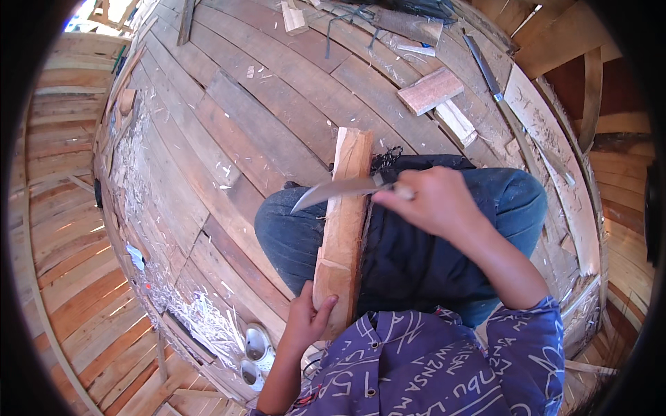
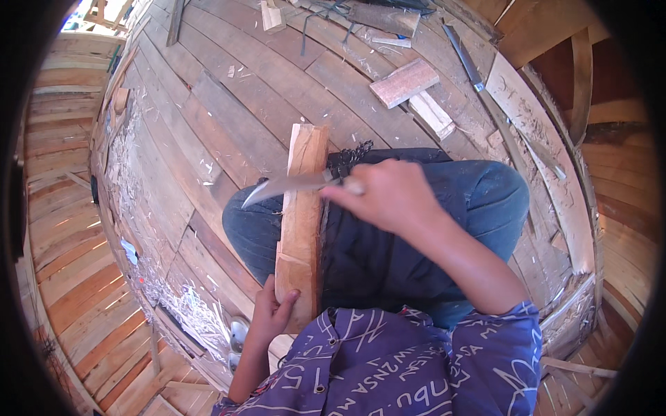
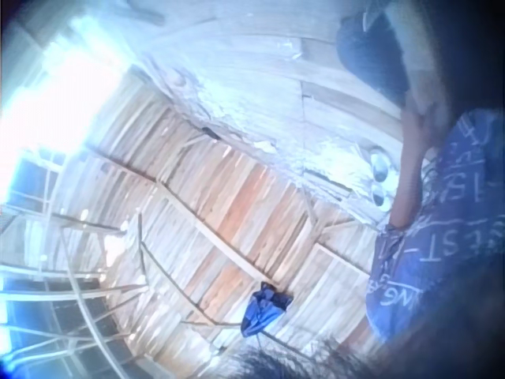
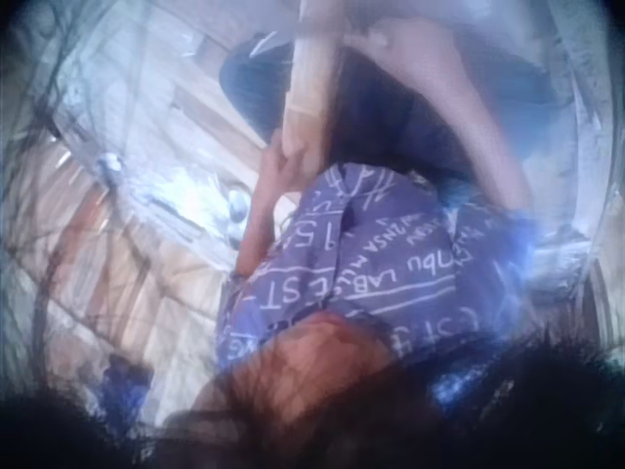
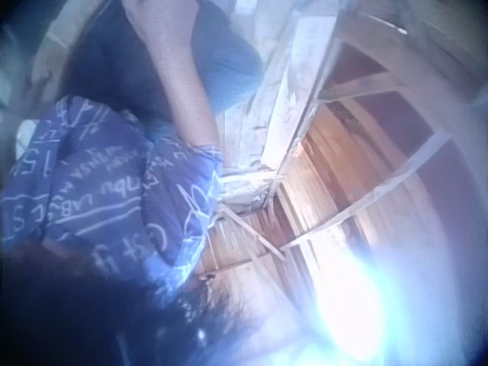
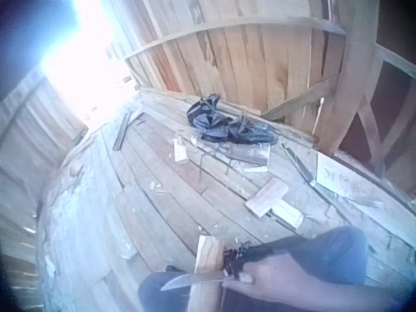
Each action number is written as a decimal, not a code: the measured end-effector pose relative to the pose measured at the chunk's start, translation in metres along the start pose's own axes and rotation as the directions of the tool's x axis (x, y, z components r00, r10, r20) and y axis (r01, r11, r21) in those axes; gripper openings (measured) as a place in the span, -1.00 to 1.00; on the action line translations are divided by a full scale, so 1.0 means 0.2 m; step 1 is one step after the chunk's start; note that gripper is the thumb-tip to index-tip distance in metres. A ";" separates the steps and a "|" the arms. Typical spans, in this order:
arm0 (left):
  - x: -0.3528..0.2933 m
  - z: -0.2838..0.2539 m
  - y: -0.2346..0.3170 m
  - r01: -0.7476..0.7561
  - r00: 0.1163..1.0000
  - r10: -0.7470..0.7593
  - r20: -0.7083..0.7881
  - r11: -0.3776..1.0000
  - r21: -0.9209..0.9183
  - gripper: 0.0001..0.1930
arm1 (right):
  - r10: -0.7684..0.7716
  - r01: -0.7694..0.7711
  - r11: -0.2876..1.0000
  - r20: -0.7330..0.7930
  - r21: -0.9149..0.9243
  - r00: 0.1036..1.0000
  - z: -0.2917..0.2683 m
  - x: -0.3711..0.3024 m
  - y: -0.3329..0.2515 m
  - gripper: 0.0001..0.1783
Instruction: The person uses a curved blade to shave and carve thin layers off a piece of wood and a narrow wooden rod.
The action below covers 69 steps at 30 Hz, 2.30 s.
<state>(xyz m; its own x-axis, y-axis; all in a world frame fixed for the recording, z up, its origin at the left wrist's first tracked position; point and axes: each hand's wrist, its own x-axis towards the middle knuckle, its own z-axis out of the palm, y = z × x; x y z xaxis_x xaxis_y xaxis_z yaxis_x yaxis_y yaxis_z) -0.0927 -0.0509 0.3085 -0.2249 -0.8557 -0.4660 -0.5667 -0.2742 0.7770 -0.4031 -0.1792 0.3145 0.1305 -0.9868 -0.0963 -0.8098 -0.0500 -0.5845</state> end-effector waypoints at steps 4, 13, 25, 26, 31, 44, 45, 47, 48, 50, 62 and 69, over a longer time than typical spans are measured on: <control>0.03 0.01 0.18 0.089 0.995 -0.094 0.015 0.978 0.188 -0.72 | -0.060 0.070 0.990 0.083 -0.121 0.995 0.12 0.07 -0.03 -0.24; 0.06 0.01 0.26 0.112 0.994 -0.111 -0.014 0.980 0.162 -0.71 | -0.133 0.093 0.903 -0.068 -0.419 0.989 0.08 0.36 0.37 -0.14; 0.15 0.04 0.24 -0.051 0.999 0.051 -0.004 0.994 0.093 -0.73 | 0.021 -0.074 0.957 -0.187 -0.281 0.982 0.12 0.17 0.30 -0.28; 0.14 0.04 0.25 -0.016 1.000 0.015 0.008 0.995 0.099 -0.72 | 0.049 -0.086 0.973 -0.171 -0.214 0.984 0.13 0.14 0.29 -0.29; 0.15 0.05 0.27 0.030 1.000 -0.030 0.007 0.995 0.097 -0.70 | 0.086 -0.100 0.985 -0.106 -0.138 0.991 0.06 0.14 0.20 -0.29; 0.14 0.05 0.28 0.035 0.999 -0.037 0.004 0.986 0.166 -0.71 | -0.075 0.069 0.986 -0.032 -0.151 0.997 0.10 0.17 0.06 -0.33; 0.15 0.05 0.28 0.035 0.999 -0.037 0.008 0.986 0.162 -0.71 | -0.102 0.093 0.977 -0.039 -0.191 0.994 0.10 0.19 0.06 -0.33; 0.15 0.05 0.28 0.047 0.999 -0.049 0.010 0.988 0.149 -0.71 | -0.143 0.130 0.961 -0.036 -0.243 0.989 0.11 0.21 0.05 -0.33; 0.15 0.05 0.27 0.055 0.998 -0.058 0.014 0.989 0.139 -0.71 | -0.150 0.138 0.956 -0.028 -0.258 0.988 0.10 0.21 0.05 -0.32; 0.15 0.06 0.25 0.044 0.999 -0.045 0.008 0.992 0.121 -0.71 | -0.157 0.150 0.949 -0.004 -0.276 0.988 0.09 0.22 0.06 -0.32; 0.11 0.05 0.22 0.094 0.996 -0.093 -0.006 0.993 0.067 -0.69 | 0.385 -0.607 0.725 -0.541 -0.324 0.748 -0.56 0.33 1.21 -0.21; 0.16 0.05 0.14 0.090 0.995 -0.090 0.048 0.996 0.015 -0.72 | 0.521 -0.543 0.840 -0.259 -0.015 0.813 -0.24 0.10 0.72 -0.25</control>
<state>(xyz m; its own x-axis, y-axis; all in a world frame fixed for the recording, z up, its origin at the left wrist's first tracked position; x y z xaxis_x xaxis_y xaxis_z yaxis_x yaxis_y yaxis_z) -0.1236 -0.0813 0.3121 -0.2108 -0.8053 -0.5541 -0.5965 -0.3431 0.7256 -0.5443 -0.2145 0.2670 -0.4640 -0.8685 -0.1741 -0.7594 0.4913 -0.4265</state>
